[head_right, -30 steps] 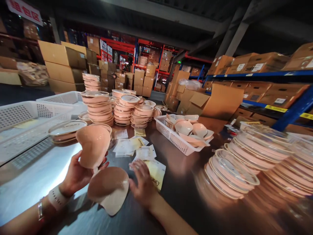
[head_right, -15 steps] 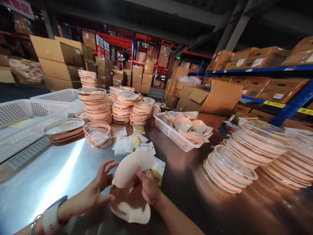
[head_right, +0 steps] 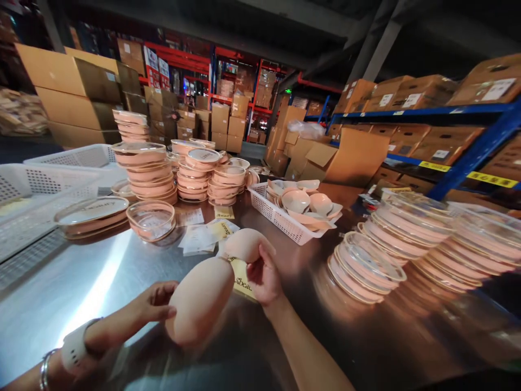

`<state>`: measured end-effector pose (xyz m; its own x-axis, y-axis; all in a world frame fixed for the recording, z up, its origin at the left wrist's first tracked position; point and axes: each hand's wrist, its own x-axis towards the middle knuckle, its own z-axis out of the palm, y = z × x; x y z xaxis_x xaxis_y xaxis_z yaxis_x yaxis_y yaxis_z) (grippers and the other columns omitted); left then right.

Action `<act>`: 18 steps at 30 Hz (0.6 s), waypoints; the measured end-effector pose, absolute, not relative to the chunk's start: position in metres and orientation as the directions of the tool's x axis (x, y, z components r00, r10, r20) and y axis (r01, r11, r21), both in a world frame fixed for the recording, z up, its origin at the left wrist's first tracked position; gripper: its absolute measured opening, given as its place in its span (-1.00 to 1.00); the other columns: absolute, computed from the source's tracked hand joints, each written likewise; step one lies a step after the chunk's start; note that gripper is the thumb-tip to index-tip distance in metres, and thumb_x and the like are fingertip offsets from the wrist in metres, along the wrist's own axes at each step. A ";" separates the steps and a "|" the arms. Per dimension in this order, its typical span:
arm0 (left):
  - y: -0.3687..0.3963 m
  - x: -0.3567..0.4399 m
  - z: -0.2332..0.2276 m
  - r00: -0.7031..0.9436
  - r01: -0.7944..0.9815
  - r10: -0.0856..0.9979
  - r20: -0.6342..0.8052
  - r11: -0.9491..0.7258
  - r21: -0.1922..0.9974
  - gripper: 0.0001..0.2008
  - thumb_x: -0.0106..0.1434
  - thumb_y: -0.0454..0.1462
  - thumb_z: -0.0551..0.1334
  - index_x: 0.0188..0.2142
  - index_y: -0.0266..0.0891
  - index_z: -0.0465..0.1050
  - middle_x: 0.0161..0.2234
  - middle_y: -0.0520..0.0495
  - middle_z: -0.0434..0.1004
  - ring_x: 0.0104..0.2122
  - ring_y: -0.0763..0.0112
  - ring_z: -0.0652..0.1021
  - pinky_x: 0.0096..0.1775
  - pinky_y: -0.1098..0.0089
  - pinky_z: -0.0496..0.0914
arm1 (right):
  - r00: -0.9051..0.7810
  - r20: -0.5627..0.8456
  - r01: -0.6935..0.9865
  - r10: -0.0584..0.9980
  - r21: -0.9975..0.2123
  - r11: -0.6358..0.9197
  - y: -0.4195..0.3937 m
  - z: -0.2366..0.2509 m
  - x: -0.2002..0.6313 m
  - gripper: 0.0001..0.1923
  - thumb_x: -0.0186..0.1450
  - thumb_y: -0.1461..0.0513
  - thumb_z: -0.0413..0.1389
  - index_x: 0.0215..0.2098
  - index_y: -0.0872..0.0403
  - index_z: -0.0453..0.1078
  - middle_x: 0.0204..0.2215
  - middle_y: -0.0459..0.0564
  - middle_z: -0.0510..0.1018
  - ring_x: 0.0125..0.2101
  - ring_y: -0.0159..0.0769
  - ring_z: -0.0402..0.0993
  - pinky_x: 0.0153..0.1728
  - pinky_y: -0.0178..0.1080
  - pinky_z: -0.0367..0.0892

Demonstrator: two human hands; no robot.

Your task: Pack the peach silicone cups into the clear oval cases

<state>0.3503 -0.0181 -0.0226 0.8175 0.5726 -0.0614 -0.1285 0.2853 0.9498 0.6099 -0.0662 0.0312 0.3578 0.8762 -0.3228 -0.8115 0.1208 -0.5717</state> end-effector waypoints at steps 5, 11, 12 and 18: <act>0.006 0.339 -0.027 0.602 -0.042 0.790 -0.116 0.177 0.983 -0.63 0.07 0.05 0.34 -0.34 -0.20 0.49 -0.42 -0.03 0.61 -0.39 0.25 0.59 -0.33 0.34 0.45 | 0.241 -0.194 -0.773 0.951 -0.631 0.067 -0.083 0.020 0.584 -0.69 0.07 0.25 0.38 -0.23 0.13 0.48 -0.45 -0.07 0.67 -0.58 -0.37 0.58 -0.78 -0.52 0.31; 0.063 0.318 -0.053 0.315 0.573 0.823 0.472 -0.561 0.597 -0.58 0.14 -0.07 0.16 -0.09 -0.23 0.50 -0.04 -0.32 0.60 -0.07 -0.11 0.58 -0.01 -0.03 0.42 | 0.753 0.213 -0.169 0.623 -0.852 0.496 -0.083 0.049 0.605 -0.62 0.14 -0.05 0.28 -0.35 0.09 0.44 -0.55 -0.11 0.58 -0.61 -0.39 0.49 -0.59 -0.39 0.42; 0.068 0.315 -0.057 0.315 0.608 0.803 0.507 -0.580 0.542 -0.58 0.15 -0.10 0.14 -0.07 -0.25 0.50 0.01 -0.36 0.57 -0.02 -0.15 0.56 0.03 -0.08 0.39 | 0.797 0.360 0.088 0.486 -0.864 0.497 -0.077 0.065 0.620 -0.56 0.20 -0.12 0.18 -0.34 0.11 0.44 -0.52 -0.06 0.59 -0.58 -0.34 0.51 -0.54 -0.33 0.44; 0.077 0.317 -0.074 0.342 0.640 0.777 0.529 -0.604 0.474 -0.66 0.17 -0.15 0.16 -0.11 -0.21 0.52 -0.01 -0.30 0.58 -0.03 -0.05 0.56 0.03 0.01 0.42 | 0.551 0.713 0.807 0.433 -0.587 -0.062 -0.005 0.181 0.723 -0.57 0.42 0.02 0.01 -0.29 0.22 0.48 -0.30 0.15 0.62 -0.16 -0.09 0.55 -0.13 -0.10 0.44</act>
<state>0.3173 0.0769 -0.0738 0.3416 0.7769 0.5288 0.6401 -0.6044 0.4744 0.7232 -0.0048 0.1809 0.5513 0.4334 0.7129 0.8074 -0.0620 -0.5867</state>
